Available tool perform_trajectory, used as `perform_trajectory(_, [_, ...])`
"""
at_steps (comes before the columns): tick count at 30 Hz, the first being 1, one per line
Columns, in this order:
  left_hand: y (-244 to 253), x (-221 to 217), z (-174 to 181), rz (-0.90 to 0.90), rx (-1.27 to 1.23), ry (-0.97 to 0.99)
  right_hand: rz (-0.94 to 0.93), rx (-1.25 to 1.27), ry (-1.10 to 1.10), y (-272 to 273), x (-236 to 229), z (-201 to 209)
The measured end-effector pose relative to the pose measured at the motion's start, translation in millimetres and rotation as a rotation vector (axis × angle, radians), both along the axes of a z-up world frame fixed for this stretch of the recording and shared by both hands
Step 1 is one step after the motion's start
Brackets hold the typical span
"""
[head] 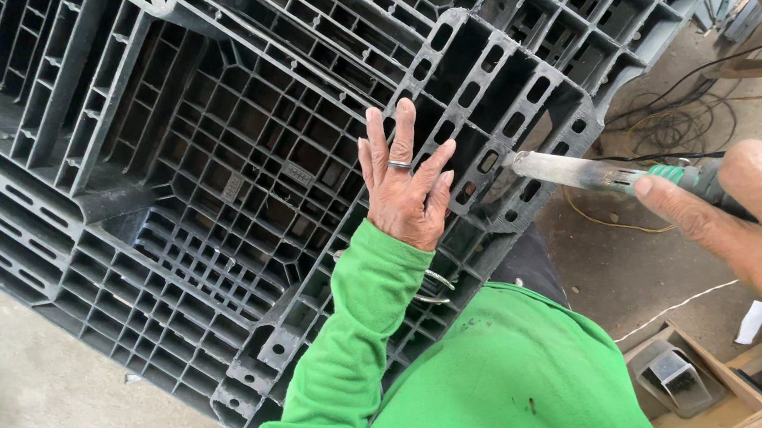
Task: The person uses a soldering iron to melt and smooth the edges of a black plastic crate. They hold the crate steady with one hand while applying the tool to specific grid sections. The person also uses pliers to adjust parts of the crate during the process.
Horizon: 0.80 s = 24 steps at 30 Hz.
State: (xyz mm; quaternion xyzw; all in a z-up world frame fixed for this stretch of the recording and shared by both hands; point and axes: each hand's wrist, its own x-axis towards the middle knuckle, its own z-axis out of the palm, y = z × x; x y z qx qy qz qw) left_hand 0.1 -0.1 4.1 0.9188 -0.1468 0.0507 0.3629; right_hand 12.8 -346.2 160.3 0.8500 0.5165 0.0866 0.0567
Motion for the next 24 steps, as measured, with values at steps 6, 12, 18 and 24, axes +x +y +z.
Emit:
perform_trajectory(6, [0.3,0.8,-2.0,0.000,-0.012,0.005,-0.080,-0.293,0.071,18.4,-17.6,16.5])
perform_trajectory(12, [0.2,0.6,-3.1,0.010,-0.024,0.002,-0.056,-0.276,-0.026,29.6,-20.9,18.8])
perform_trajectory(18, [0.2,-0.5,-4.7,0.013,-0.023,-0.008,-0.069,-0.268,0.047,25.4,-19.4,15.9])
perform_trajectory(24, [-0.1,0.7,-3.4,0.012,-0.028,-0.008,-0.156,-0.337,0.136,25.1,-8.1,16.3])
